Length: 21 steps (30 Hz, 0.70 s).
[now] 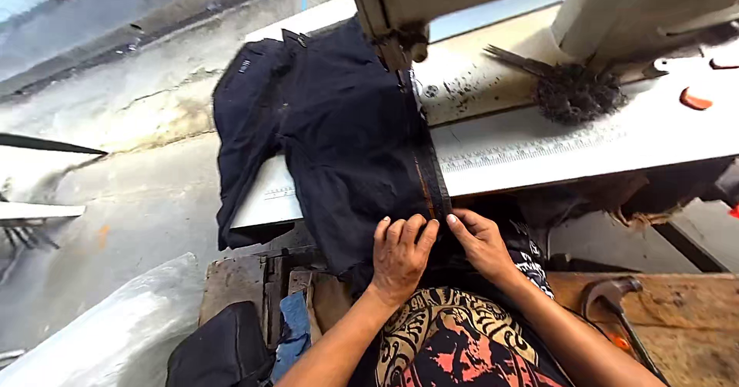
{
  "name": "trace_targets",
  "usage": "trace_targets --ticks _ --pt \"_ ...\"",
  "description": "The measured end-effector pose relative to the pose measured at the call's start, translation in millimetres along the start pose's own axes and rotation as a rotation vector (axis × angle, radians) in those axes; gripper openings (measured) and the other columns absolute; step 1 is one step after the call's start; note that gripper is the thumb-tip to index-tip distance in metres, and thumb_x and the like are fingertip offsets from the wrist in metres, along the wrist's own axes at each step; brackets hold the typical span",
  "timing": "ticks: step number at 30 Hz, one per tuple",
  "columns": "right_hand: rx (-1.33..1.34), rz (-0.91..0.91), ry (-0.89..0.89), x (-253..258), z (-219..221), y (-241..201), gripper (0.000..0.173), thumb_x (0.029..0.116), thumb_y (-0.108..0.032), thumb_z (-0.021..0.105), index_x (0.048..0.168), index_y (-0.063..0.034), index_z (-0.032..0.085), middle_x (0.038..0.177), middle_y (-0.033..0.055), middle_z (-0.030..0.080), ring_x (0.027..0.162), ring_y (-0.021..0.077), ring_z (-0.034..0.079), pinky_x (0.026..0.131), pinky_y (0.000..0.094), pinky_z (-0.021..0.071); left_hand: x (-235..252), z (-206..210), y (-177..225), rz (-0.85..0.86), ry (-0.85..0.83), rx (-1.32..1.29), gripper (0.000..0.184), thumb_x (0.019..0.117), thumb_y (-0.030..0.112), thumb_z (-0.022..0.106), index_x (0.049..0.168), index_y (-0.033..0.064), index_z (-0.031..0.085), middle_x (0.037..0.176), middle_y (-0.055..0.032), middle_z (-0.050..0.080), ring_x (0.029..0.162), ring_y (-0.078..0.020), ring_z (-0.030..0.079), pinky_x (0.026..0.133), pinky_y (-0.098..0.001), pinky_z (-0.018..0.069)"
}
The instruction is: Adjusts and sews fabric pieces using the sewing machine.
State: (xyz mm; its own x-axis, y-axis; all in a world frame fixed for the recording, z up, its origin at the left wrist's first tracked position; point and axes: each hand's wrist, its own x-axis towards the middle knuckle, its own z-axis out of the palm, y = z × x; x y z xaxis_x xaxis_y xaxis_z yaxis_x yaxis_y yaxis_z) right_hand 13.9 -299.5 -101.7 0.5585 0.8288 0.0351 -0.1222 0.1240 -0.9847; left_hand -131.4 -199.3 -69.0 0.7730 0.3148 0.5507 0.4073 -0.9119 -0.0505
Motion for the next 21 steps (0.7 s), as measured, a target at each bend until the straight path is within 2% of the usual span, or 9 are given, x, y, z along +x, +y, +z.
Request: trace_targets --ticks 3,6,12,14,17,19,21 --pt "0.01 0.01 0.015 -3 2 -3 0.021 0.1037 -0.009 0.053 0.109 0.0006 0.071 0.092 -0.0026 0.074 0.084 -0.0005 0.068 0.078 0.0178 0.0569 0 1 -2 0.015 -0.012 -0.023 0.018 0.095 0.021 0.065 0.112 0.0238 0.073 0.11 -0.0022 0.071 0.102 -0.0216 0.065 0.104 -0.044 0.0421" --pt "0.013 0.017 0.016 -5 3 -8 0.021 0.1039 -0.007 0.053 0.111 0.001 0.071 0.094 -0.0017 0.074 0.085 -0.0001 0.068 0.08 0.0172 0.0564 2 -3 -5 0.012 0.013 -0.086 0.017 0.0973 0.017 0.064 0.109 0.0188 0.075 0.108 -0.0027 0.075 0.1 -0.0207 0.07 0.103 -0.0439 0.0464" --pt "0.053 0.025 0.029 -11 7 -12 0.02 0.1031 -0.006 0.054 0.113 0.0023 0.07 0.097 0.0017 0.076 0.09 0.0043 0.071 0.084 0.0217 0.0592 8 -13 -8 -0.119 0.11 -0.315 0.017 0.1016 0.016 0.061 0.11 0.0089 0.074 0.102 -0.0054 0.077 0.098 -0.0167 0.073 0.102 -0.0393 0.0507" --pt "0.062 0.029 0.022 -11 9 -14 0.02 0.1033 -0.006 0.054 0.114 0.0027 0.069 0.097 0.0021 0.076 0.09 0.0045 0.072 0.084 0.0222 0.0597 8 -17 -7 -0.212 0.143 -0.406 0.016 0.1 0.014 0.063 0.111 0.0037 0.069 0.1 -0.0081 0.075 0.096 -0.0167 0.072 0.098 -0.0357 0.0541" --pt "0.044 0.057 0.033 -14 9 -14 0.019 0.1037 -0.008 0.055 0.111 0.0009 0.071 0.091 -0.0003 0.075 0.084 0.0019 0.07 0.08 0.0201 0.0587 9 -23 -8 -0.356 0.17 -0.507 0.022 0.0988 0.01 0.063 0.116 -0.0034 0.061 0.099 -0.0148 0.072 0.086 -0.0169 0.072 0.082 -0.0318 0.0608" --pt "0.04 0.071 0.037 -16 8 -13 0.019 0.104 -0.008 0.055 0.111 -0.0002 0.071 0.089 -0.0005 0.075 0.083 0.0018 0.07 0.079 0.0206 0.0588 12 -26 -12 -0.376 0.179 -0.518 0.016 0.1001 0.008 0.061 0.112 -0.003 0.063 0.1 -0.0146 0.07 0.083 -0.0127 0.068 0.076 -0.0256 0.0584" --pt "0.035 0.08 0.035 -16 7 -13 0.019 0.1041 -0.009 0.055 0.112 -0.0015 0.071 0.089 -0.0006 0.075 0.083 0.0021 0.07 0.079 0.0212 0.0586 15 -28 -16 -0.37 0.179 -0.502 0.014 0.0976 0.004 0.06 0.102 0.0001 0.072 0.101 -0.0133 0.069 0.091 -0.0105 0.067 0.082 -0.0204 0.0556"
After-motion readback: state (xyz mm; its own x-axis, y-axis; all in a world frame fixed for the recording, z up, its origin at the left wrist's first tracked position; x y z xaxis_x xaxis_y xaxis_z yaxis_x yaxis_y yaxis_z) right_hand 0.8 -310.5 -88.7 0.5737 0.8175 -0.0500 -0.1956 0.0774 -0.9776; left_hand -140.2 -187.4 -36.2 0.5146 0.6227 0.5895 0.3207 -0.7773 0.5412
